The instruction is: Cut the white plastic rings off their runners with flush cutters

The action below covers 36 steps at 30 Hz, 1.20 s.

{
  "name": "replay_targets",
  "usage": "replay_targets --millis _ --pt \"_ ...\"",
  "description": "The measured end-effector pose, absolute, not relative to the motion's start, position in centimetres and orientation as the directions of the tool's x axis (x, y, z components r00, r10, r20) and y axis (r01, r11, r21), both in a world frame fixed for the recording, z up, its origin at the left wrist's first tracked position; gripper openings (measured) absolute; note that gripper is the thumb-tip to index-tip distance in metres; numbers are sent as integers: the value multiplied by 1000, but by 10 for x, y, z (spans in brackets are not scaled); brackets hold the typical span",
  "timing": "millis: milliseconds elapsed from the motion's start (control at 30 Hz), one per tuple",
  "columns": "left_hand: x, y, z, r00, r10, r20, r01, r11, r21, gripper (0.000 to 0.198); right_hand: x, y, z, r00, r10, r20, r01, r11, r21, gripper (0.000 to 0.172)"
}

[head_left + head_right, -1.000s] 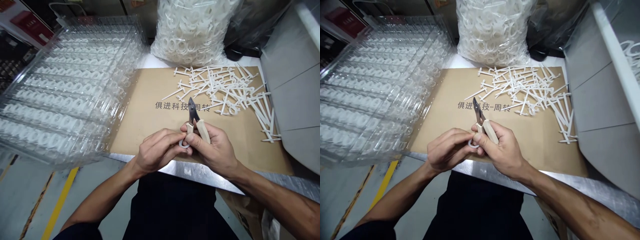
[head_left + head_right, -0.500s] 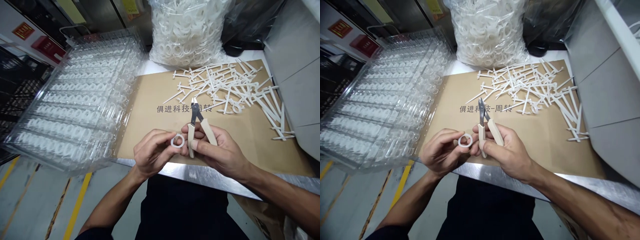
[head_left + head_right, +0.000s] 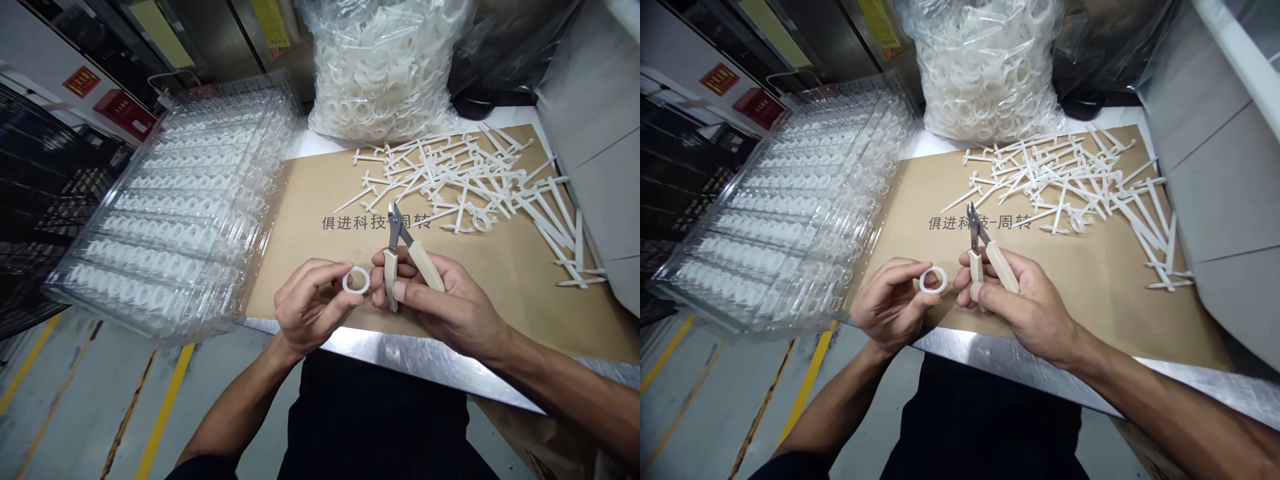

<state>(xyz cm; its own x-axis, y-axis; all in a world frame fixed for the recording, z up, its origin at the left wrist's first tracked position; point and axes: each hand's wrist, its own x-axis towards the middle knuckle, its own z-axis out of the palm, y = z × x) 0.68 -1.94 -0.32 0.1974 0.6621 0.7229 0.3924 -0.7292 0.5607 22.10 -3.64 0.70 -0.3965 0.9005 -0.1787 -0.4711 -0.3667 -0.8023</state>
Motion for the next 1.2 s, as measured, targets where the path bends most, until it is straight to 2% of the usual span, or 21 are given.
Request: replay_targets --millis 233,433,600,733,833,1000,1133,1200 --pt "8 -18 -1 199 659 726 393 -732 557 31 224 -35 5 -387 907 -168 -469 -350 -811 21" --pt "12 -17 -3 194 684 703 350 -718 602 31 227 -34 1 -380 905 -190 -466 -365 -806 27" --pt "7 -20 12 155 768 622 288 -637 715 26 228 -34 0 -318 912 -258 -431 -381 -818 36" --pt "-19 -40 46 121 882 455 194 -471 861 24 228 -36 4 -290 908 -301 -435 -406 -804 41" --pt "-54 -51 79 106 906 409 163 -421 892 27 226 -39 6 -273 900 -341 -429 -431 -794 45" --pt "-129 4 132 15 827 563 487 -498 718 23 225 -41 2 -240 894 -378 -428 -446 -786 52" --pt "-181 114 145 -11 777 629 698 -445 561 25 230 -38 -9 -255 884 -392 -434 -466 -771 53" --pt "-197 170 139 50 810 584 822 -365 437 24 234 -35 -15 -278 878 -390 -412 -475 -777 51"
